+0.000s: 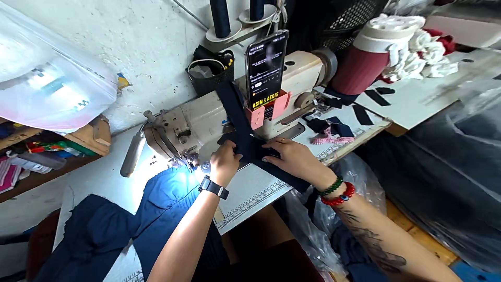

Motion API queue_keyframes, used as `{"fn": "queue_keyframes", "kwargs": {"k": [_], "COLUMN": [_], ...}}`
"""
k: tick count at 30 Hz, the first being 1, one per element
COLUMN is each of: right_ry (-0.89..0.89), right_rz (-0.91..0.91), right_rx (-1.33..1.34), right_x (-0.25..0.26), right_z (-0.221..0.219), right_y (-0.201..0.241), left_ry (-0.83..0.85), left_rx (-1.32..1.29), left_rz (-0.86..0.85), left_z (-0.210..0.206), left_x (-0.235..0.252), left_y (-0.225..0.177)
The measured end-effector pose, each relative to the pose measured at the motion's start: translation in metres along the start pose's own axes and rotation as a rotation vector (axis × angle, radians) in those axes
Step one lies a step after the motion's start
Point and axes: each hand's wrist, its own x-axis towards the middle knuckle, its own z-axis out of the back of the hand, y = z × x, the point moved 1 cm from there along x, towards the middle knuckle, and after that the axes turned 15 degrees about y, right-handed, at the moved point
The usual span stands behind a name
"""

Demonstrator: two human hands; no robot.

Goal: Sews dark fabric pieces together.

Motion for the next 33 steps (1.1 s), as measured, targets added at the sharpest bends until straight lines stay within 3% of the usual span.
{"fn": "queue_keyframes", "kwargs": {"k": [4, 8, 16, 19, 22, 25, 29, 33], "right_ry": [0.088, 0.152, 0.169, 0.177, 0.177, 0.167, 0.167, 0.191], "right_rz": [0.039, 0.063, 0.080, 0.067, 0.065, 0.079, 0.124, 0.152], "right_rx": [0.069, 0.108, 0.070, 0.081, 0.096, 0.104, 0.150, 0.275], "right_x": [0.019, 0.034, 0.039, 0.041, 0.041, 0.040, 0.023, -0.009], "right_z": [0.000, -0.004, -0.005, -0.003, -0.002, -0.001, 0.015, 0.034], "right_y": [0.002, 0.002, 0.004, 0.006, 0.005, 0.002, -0.009, -0.018], "left_ry": [-0.122, -0.031, -0.111, -0.218, -0.405, -0.388, -0.194, -0.153], "left_rx": [0.083, 0.030, 0.099, 0.126, 0.159, -0.047, -0.483, -0.711], "left_rz": [-0.063, -0.012, -0.071, -0.117, -0.281, -0.413, -0.377, -0.360], "left_z": [-0.001, -0.002, -0.009, -0.011, -0.015, -0.013, -0.003, 0.001], "left_x": [-0.007, -0.001, -0.003, -0.004, -0.004, -0.008, -0.018, -0.033], "left_y": [0.000, 0.006, 0.004, 0.004, 0.008, 0.004, -0.003, -0.007]}}
